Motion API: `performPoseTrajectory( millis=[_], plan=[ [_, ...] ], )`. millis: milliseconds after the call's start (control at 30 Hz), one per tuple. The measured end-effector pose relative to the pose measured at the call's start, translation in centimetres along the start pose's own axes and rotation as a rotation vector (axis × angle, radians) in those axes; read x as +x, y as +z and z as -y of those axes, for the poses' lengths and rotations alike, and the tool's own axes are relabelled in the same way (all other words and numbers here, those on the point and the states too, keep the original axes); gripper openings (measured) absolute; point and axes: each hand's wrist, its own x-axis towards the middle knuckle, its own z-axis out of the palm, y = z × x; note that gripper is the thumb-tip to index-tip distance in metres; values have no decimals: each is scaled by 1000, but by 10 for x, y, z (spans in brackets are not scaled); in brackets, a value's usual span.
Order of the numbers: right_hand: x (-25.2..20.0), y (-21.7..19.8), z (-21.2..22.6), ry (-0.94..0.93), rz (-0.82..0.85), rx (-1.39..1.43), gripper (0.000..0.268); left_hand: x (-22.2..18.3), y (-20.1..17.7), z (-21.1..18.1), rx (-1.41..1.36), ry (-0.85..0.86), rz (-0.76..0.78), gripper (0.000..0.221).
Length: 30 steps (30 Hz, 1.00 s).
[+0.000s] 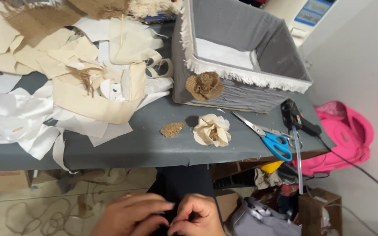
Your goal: Decorating a fabric-covered box with fabric flowers and lace trim using a hot glue gun
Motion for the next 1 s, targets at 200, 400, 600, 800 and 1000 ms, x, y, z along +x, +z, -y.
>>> performPoseTrajectory(
  millis=[200,400,600,800,1000],
  plan=[
    [-7,-13,2,-86,-135,-113,36,29,7,-30,-394,-161,227,14],
    [-15,-18,3,-102,-216,-3,41,33,14,-46,-631,-474,298,14],
    [-17,-22,-4,-100,-232,-25,41,26,36,-43,-72,31,58,11],
    [-16,-26,5,-145,-262,-35,31,39,25,-48,105,101,10,13],
    [-7,-26,17,-187,-189,-102,14,26,-17,-34,665,153,-109,22]
  ],
)
